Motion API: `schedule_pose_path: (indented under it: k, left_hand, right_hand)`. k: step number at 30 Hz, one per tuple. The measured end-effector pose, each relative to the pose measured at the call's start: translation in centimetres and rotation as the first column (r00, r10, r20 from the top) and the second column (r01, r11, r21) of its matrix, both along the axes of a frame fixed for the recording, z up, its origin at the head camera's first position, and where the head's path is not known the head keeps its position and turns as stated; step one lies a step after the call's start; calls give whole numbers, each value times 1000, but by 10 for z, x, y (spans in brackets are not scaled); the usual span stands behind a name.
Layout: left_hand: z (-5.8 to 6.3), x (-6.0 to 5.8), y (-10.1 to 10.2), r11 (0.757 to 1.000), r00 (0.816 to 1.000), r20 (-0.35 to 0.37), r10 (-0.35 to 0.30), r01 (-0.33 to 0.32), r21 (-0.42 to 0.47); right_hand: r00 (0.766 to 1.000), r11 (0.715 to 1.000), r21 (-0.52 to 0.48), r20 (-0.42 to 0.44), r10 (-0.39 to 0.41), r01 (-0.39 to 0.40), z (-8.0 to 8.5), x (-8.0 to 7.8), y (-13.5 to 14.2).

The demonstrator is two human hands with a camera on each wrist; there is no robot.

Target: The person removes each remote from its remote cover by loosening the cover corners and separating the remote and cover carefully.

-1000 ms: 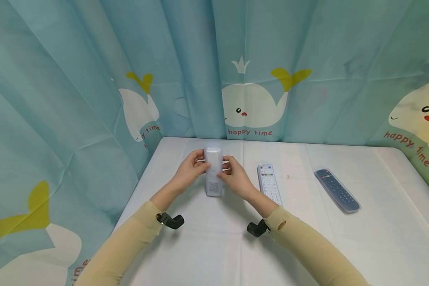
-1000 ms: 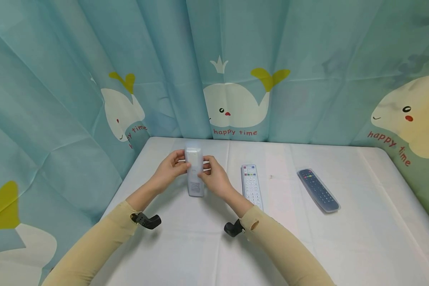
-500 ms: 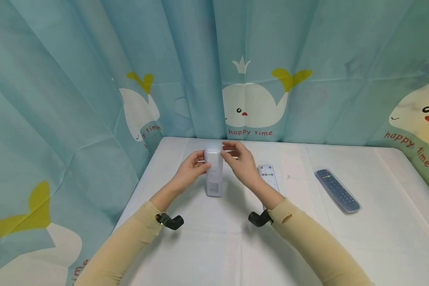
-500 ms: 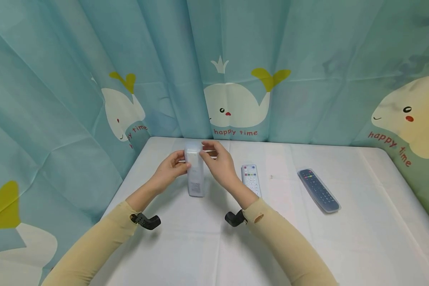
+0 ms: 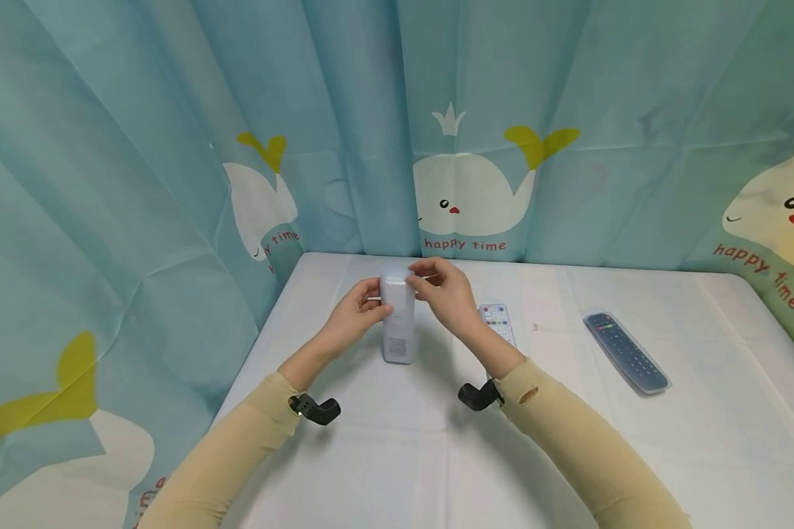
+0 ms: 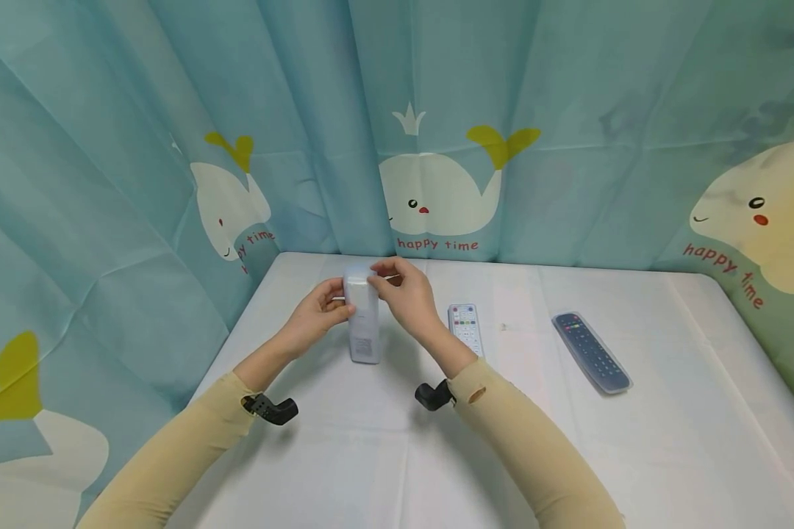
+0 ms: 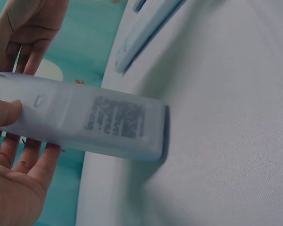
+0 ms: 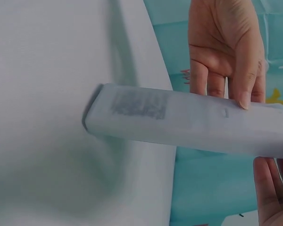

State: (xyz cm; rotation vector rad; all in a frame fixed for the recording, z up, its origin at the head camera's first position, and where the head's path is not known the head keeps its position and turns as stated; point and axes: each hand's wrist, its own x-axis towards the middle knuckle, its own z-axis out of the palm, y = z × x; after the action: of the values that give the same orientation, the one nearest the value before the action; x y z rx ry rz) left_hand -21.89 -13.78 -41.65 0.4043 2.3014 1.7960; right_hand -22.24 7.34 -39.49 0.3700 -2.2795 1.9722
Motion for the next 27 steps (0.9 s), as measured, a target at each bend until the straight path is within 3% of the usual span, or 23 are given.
schedule_pose_path:
  k: [12,21,27]
  left_hand:
    - [-3,0,-1,1000,1000,-21,-23,23,-20]
    - [-4,3,-7,997,996,-38,-75,74,-15]
    - [-4,4,-8,996,995,-32,-92,92,-16]
  right_hand:
    - [992,996,-87,126,13,-2,0,-9,2]
    - [953,995,-94,299,52,-25,-8,-18,1]
    - [935,993,-105,342,91,-58,-16,-24,-5]
